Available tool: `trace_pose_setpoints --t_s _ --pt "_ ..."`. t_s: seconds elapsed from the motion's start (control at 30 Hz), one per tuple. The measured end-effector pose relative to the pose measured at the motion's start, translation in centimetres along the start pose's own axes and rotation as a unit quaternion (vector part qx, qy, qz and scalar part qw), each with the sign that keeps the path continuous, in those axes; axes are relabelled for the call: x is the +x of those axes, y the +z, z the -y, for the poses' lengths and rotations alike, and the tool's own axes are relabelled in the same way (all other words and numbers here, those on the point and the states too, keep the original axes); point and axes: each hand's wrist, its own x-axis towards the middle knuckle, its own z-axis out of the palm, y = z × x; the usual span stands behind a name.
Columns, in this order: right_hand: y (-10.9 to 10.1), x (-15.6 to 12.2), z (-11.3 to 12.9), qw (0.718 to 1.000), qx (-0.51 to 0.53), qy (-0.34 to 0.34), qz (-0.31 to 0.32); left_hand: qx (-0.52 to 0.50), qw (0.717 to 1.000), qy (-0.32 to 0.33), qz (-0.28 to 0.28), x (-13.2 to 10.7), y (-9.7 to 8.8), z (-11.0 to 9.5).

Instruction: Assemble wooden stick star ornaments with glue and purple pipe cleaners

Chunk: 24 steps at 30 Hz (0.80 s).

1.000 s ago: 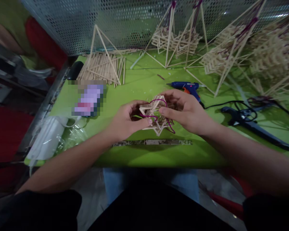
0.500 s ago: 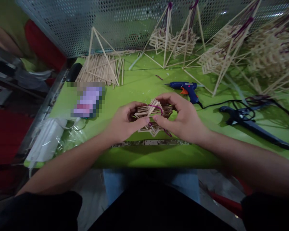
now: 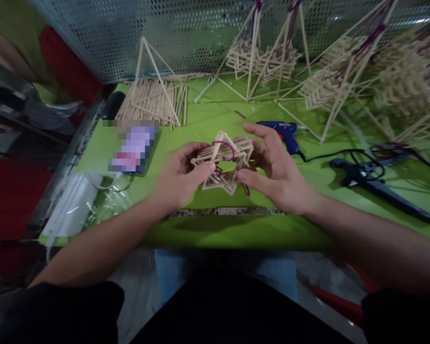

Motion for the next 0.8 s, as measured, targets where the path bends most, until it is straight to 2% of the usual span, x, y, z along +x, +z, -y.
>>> trace_pose_setpoints --t_s 0.1,0.4,0.63,0.8 --pt "0.2 0.0 0.1 1.0 0.006 0.005 0.022 -0.036 0.999 -0.011 -0.017 0.2 0.0 0.4" --pt "0.2 0.3 -0.5 1.0 0.016 0.02 0.001 -0.081 0.995 -0.016 0.051 0.2 -0.1 0.9" --pt "1.0 -0.2 0.6 0.999 0.032 0.012 -0.009 -0.036 0.999 0.006 0.039 -0.3 -0.1 0.8" --pt "0.6 -0.4 1.4 1.0 0.02 0.006 0.001 -0.012 0.999 0.029 0.028 -0.3 -0.3 0.5"
